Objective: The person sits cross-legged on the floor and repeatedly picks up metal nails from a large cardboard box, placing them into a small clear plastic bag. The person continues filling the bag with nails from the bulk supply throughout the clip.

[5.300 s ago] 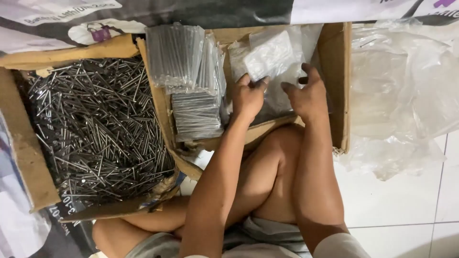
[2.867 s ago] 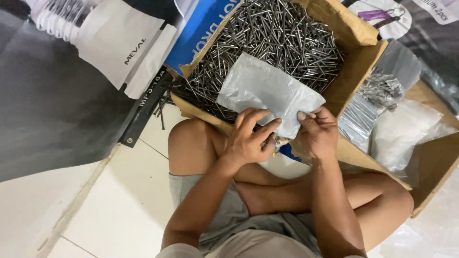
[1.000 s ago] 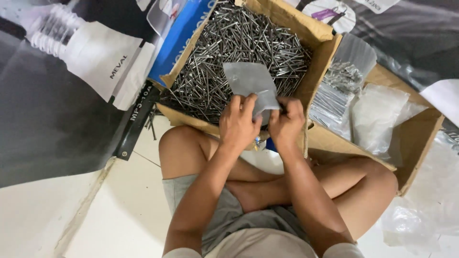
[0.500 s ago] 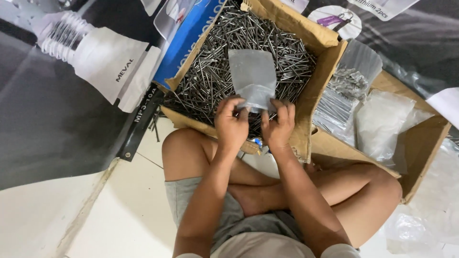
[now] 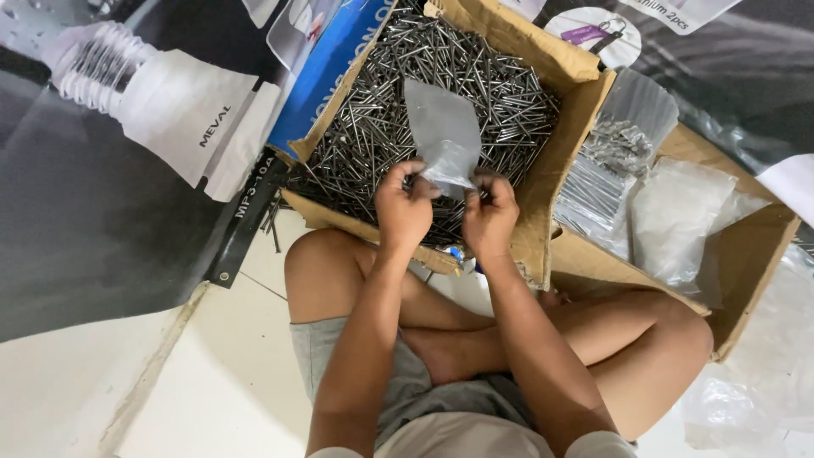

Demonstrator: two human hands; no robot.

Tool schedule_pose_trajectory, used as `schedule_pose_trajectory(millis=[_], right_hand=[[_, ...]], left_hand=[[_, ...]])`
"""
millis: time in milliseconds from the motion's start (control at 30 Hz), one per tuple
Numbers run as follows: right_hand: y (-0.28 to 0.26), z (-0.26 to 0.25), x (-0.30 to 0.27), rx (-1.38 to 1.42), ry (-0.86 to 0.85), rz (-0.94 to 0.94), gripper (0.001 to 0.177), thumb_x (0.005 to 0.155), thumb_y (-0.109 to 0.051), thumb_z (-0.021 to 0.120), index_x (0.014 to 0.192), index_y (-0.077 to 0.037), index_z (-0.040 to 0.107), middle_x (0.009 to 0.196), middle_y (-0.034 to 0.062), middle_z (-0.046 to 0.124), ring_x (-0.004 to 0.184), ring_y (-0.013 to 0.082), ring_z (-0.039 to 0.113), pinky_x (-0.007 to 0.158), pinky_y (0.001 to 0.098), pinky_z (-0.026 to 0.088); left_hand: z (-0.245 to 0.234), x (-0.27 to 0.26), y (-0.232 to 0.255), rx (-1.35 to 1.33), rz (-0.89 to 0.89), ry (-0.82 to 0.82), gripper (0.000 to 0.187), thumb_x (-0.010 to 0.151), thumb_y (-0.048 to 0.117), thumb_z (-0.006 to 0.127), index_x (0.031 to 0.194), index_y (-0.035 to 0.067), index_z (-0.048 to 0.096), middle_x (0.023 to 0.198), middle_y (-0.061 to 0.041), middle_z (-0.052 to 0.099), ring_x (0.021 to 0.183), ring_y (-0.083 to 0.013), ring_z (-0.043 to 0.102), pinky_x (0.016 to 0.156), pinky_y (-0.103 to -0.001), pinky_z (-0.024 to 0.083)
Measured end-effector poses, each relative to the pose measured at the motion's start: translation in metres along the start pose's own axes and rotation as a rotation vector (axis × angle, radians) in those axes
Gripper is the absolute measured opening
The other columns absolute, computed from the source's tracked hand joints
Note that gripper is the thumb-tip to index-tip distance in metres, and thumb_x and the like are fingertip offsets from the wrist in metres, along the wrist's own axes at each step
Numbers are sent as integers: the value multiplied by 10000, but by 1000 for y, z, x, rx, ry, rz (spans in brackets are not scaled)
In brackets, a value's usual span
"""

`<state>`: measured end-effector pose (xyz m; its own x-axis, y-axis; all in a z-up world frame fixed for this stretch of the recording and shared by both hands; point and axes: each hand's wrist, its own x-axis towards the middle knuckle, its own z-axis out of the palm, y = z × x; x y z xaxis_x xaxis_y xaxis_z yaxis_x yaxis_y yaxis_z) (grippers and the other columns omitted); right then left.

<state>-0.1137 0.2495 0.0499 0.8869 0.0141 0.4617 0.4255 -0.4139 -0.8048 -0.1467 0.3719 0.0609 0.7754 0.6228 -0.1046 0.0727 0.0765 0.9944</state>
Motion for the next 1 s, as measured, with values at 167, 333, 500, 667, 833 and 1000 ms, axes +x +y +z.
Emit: schedule_pose_trajectory(millis=[167,333,500,667,833,1000], right_hand=[[0,1,6,14,4,62,196,739,136,643,810,-47,639,904,177,710,841,386,680,735,427,524],[7,5,11,106,-11,240,191,784,131,592,830,-44,652,869,147,717,655,199,626,549,300,478],[35,-4,13,902,-146,902,163,868,63,590,927,-89,587,682,39,597,436,141,538,318,217,382],[36,-17,21,1190,-320,1008,156,875,62,580,957,-68,606,674,32,520,455,109,438,339,198,374],[24,-23,26,1092,-366,951,164,889,76,559,1011,-29,592,694,64,525,431,105,399,318,199,344],[12,-36,45,1063,-484,903,159,883,17,569,1041,37,568,651,81,481,385,77,339,245,196,327]], left_hand=[[0,6,-1,-555,-428,-45,82,927,38,545,990,66,588,874,-63,603,757,-216,724,498,-193,562],[-2,8,-2,-583,-510,-30,87,912,63,598,993,89,613,837,-15,567,719,-190,714,646,-278,633],[-7,15,-7,-266,-281,-105,171,838,-20,644,999,20,684,826,-130,635,730,-244,724,640,-345,648],[-10,18,-7,-362,-437,-100,186,843,35,653,1027,33,678,811,-90,605,674,-188,696,655,-355,652],[-22,15,-10,-493,-645,-157,163,838,122,661,996,80,670,739,-49,601,646,-168,672,701,-393,647],[-39,15,-32,-581,-841,-495,189,811,268,610,962,155,620,823,-48,676,725,-186,640,699,-346,554]])
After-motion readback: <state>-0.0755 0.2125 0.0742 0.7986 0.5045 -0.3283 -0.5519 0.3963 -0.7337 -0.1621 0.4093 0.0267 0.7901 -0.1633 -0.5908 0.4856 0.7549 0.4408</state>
